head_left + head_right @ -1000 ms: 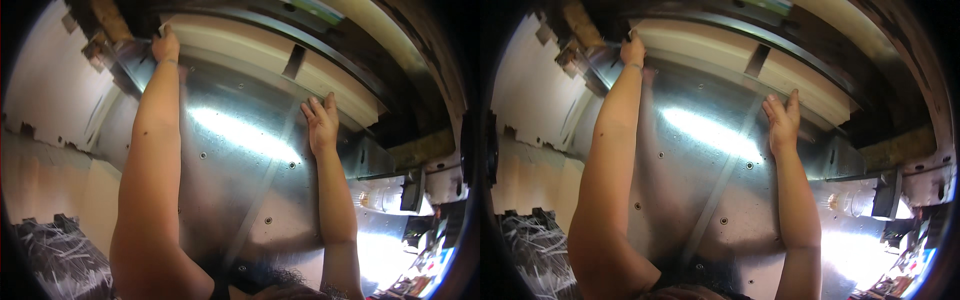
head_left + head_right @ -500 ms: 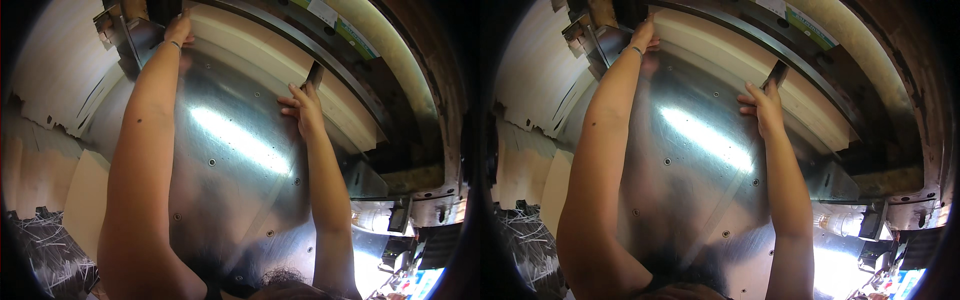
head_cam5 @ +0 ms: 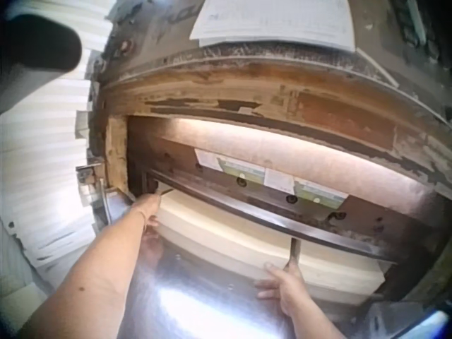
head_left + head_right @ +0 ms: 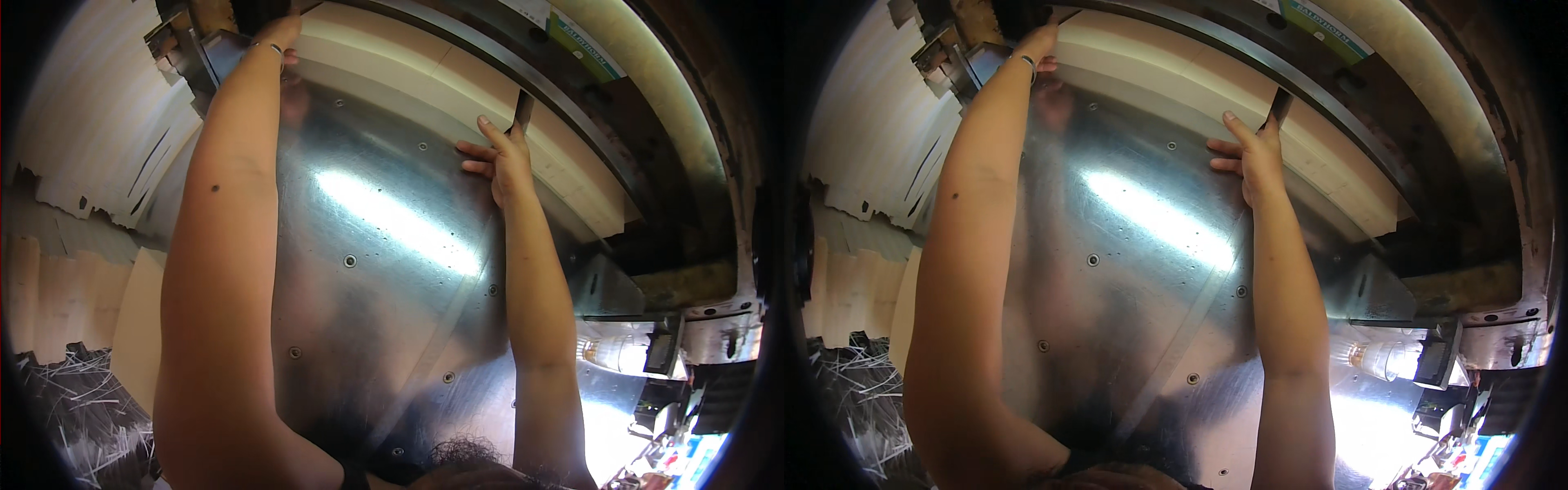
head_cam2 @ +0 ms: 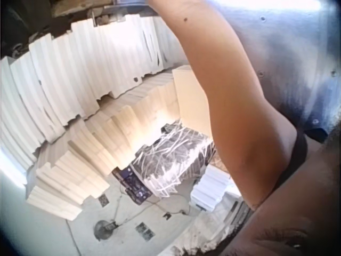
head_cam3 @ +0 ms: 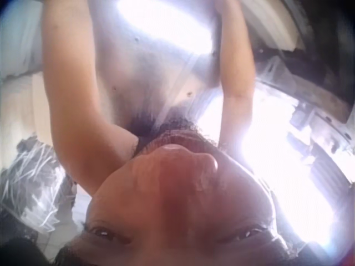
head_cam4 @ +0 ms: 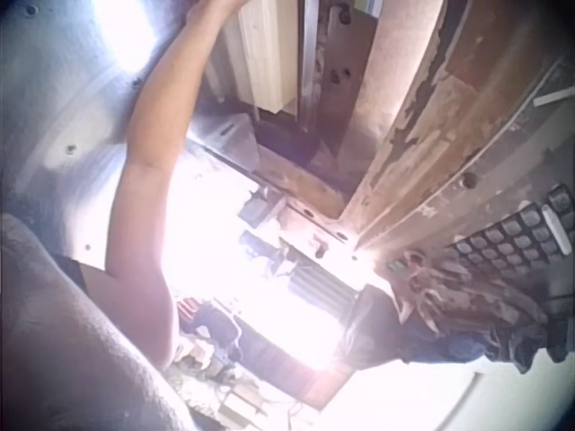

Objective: The person aligns stacks of paper against a guide on a metal workbench, operates a large industrial paper cutter to trim the edges, and collects the resulting thin strips of paper into a plastic bag.

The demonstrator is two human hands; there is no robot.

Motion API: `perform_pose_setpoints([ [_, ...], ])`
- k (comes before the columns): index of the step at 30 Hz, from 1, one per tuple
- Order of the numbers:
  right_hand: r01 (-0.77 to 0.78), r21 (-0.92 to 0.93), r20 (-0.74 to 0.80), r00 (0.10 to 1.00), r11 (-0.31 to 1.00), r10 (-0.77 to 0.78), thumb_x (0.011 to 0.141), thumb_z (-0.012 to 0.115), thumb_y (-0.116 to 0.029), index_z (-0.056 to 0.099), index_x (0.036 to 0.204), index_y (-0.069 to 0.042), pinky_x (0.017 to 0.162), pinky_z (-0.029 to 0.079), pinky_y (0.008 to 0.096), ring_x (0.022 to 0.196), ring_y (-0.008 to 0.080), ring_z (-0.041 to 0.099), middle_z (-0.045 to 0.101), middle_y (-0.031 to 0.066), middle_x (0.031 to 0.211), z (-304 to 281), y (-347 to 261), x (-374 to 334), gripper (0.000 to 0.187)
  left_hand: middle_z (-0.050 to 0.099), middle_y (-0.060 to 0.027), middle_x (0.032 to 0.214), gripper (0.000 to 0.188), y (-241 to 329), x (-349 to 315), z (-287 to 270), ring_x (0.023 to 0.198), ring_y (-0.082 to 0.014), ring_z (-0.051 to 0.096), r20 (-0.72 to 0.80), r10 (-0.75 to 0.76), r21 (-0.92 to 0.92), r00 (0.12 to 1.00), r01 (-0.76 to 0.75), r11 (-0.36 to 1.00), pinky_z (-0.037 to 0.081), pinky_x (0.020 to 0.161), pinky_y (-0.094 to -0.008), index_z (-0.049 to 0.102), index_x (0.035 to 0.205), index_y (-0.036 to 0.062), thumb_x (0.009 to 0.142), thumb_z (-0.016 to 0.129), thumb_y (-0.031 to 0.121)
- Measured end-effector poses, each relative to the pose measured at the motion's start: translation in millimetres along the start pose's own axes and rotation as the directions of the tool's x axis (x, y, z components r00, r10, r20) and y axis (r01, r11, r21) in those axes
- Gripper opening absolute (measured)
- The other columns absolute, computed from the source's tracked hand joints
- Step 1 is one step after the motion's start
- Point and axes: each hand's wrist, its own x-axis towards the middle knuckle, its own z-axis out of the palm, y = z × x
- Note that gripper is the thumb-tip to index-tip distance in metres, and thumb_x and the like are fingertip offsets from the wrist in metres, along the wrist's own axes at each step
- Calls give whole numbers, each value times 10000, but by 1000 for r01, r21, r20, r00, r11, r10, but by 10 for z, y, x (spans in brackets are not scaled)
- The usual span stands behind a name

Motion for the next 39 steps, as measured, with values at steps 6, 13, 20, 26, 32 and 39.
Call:
perform_pose_setpoints([
  [6, 11, 35, 18, 1000, 999, -12, 883, 747, -275, 271, 1511, -70, 568, 613, 310, 913, 307, 708, 498, 214, 1367, -1, 21, 40, 815, 658, -30, 1016, 619, 71, 77, -51, 695, -142, 630, 92, 96, 173, 991, -111, 979, 543, 573, -250, 631, 1250, 86, 1010, 389, 602],
  [13, 22, 26, 67, 997, 999, -24, 899, 728, -285, 299, 1504, -54, 564, 607, 285, 928, 303, 711, 477, 212, 1383, -92, 47, -47, 777, 543, 39, 661, 600, 93, 74, -60, 481, -46, 471, 89, -39, 164, 995, 24, 986, 365, 410, -212, 602, 936, 155, 1008, 309, 674],
  [20, -31, -27, 161, 986, 999, 35, 858, 754, -288, 293, 1522, -51, 550, 578, 279, 873, 294, 716, 495, 220, 1392, -137, -29, -275, 842, 457, 89, 644, 534, 16, 11, -398, 482, -26, 425, 116, -159, 235, 980, 129, 963, 347, 409, -191, 540, 889, 177, 1023, 338, 652],
  [26, -38, -24, 209, 977, 999, 43, 846, 758, -275, 231, 1562, -40, 575, 578, 285, 814, 269, 713, 430, 225, 1471, -341, -35, -426, 921, 461, 84, 646, 493, -137, -321, -569, 503, -27, 445, 132, -277, 110, 952, 264, 958, 360, 426, -184, 553, 907, 195, 1014, 395, 649],
  [32, -103, 3, 308, 947, 995, 97, 856, 733, -262, 213, 1575, -32, 539, 565, 265, 768, 231, 714, 342, 246, 1558, -524, -41, -762, 917, 453, 78, 621, 522, -355, -836, -911, 474, -32, 409, 120, -342, 97, 932, 332, 938, 324, 417, -184, 556, 843, 205, 986, 430, 692],
  [39, -185, -23, 379, 908, 982, 180, 880, 702, -272, 236, 1560, 10, 513, 554, 259, 764, 224, 719, 303, 245, 1594, -658, -157, -1653, 871, 359, 43, 505, 619, -453, -1431, -1354, 390, -81, 285, 221, -332, 311, 917, 257, 915, 220, 372, -245, 473, 689, 179, 966, 422, 729],
])
